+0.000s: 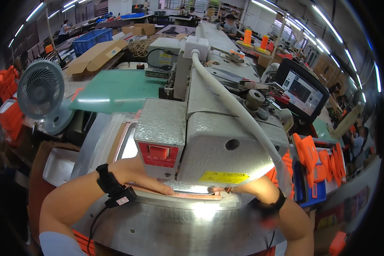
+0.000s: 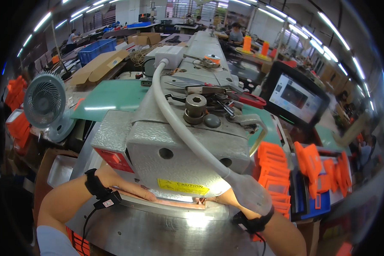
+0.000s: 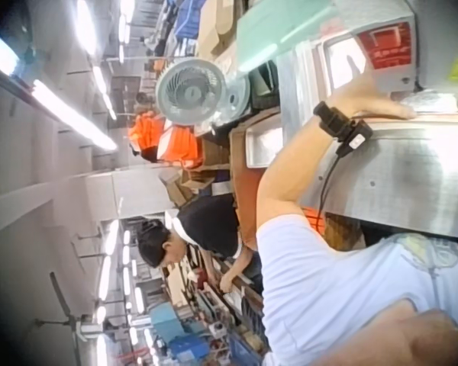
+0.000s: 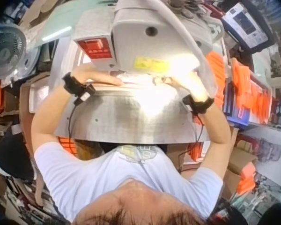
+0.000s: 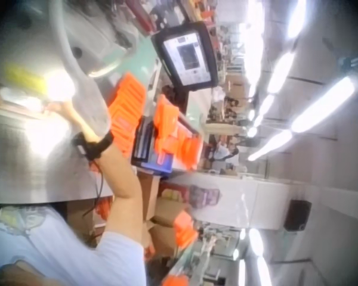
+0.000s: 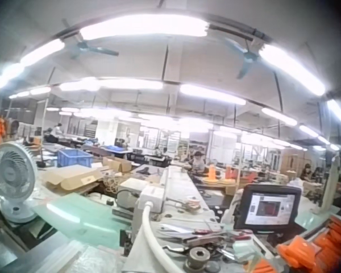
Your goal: Operator uses an automated industrial sewing machine to stitch components of orange pouches, trimming excess thread with scissors.
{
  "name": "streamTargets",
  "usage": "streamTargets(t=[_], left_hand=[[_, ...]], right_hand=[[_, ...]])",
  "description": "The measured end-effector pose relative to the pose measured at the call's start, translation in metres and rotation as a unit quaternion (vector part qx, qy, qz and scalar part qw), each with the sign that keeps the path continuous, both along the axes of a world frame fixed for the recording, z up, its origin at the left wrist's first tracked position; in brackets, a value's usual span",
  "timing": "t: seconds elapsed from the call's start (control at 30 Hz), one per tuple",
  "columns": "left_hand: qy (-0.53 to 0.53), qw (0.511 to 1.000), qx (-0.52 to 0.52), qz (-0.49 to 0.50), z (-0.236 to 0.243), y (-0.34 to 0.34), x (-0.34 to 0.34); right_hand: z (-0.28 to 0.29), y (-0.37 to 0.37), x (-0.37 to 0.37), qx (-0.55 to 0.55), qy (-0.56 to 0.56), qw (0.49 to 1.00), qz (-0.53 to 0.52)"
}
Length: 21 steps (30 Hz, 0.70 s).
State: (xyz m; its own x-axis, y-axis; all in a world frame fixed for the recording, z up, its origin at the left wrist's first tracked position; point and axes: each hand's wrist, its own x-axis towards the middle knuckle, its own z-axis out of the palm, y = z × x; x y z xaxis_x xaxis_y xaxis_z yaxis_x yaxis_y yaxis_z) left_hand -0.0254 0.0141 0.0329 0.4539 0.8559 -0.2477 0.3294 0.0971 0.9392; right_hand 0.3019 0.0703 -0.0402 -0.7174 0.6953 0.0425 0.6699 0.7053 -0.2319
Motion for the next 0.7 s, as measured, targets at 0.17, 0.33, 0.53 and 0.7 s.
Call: streamTargets(t=[0.17, 0.33, 0.53, 0.7], left_hand=[[0.019, 0.999, 0.030, -0.009, -0.003, 0.002, -0.002], [0.044, 0.998, 0.036, -0.003, -0.007, 0.002, -0.002], [0.016, 1.000, 0.020, -0.003, -0.007, 0.000, -0.002], [-0.041, 0.997, -0.051, -0.034, -0.013, 0.001, 0.001]], right_hand=[[-0.001, 0.001, 0.000, -0.007, 0.001, 1.000, -0.001], [-0.001, 0.001, 0.000, -0.018, 0.004, 1.000, -0.004], [-0.003, 0.001, 0.004, -0.037, 0.010, 0.999, -0.016], [-0.001, -0.006, 0.020, -0.088, -0.005, 0.994, -0.064]])
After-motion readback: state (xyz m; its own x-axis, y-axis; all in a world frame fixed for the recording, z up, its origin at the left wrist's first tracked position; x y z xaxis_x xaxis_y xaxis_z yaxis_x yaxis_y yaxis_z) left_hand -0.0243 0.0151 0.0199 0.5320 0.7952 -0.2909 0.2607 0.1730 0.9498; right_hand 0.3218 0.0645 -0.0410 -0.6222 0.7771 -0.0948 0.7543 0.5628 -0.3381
